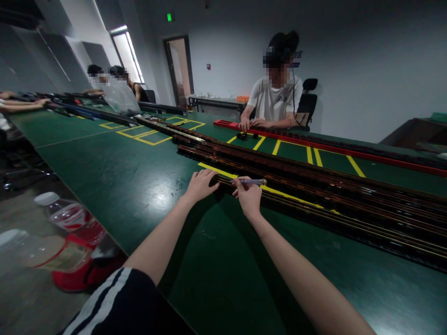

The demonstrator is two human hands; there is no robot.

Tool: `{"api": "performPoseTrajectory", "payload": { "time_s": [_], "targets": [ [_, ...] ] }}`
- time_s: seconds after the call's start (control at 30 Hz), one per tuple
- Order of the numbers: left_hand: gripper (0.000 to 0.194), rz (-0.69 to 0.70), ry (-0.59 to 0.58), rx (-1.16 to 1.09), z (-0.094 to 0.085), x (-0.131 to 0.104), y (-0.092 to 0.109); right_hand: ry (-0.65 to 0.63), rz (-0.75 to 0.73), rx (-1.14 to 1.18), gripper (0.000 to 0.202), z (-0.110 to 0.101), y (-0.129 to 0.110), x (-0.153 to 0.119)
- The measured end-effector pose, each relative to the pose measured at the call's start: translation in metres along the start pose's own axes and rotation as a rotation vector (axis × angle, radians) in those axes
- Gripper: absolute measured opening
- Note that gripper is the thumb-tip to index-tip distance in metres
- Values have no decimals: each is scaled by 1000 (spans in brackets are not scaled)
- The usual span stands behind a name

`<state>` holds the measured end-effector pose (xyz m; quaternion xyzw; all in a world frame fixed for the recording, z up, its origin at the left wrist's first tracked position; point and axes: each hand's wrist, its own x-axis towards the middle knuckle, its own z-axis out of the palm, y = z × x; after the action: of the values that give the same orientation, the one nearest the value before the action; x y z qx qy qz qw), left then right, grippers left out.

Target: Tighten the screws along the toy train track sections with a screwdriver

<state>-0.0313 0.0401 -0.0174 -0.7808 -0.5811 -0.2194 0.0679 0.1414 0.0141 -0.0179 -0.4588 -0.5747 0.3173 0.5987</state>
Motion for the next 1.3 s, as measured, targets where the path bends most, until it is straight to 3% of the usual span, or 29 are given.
{"api": "performPoseTrajectory", "payload": {
  "time_s": [0.47,0.97,1.3],
  "targets": [
    [32,-16,44,7,4,0,-1,-18,6,-21,30,-3,4,3],
    [33,10,85,9,7,-1,-1,69,20,-71,34,-3,3,3],
    [35,11,107,16,7,-1,2,58,-13,-93,36,-4,0,1]
  ]
}}
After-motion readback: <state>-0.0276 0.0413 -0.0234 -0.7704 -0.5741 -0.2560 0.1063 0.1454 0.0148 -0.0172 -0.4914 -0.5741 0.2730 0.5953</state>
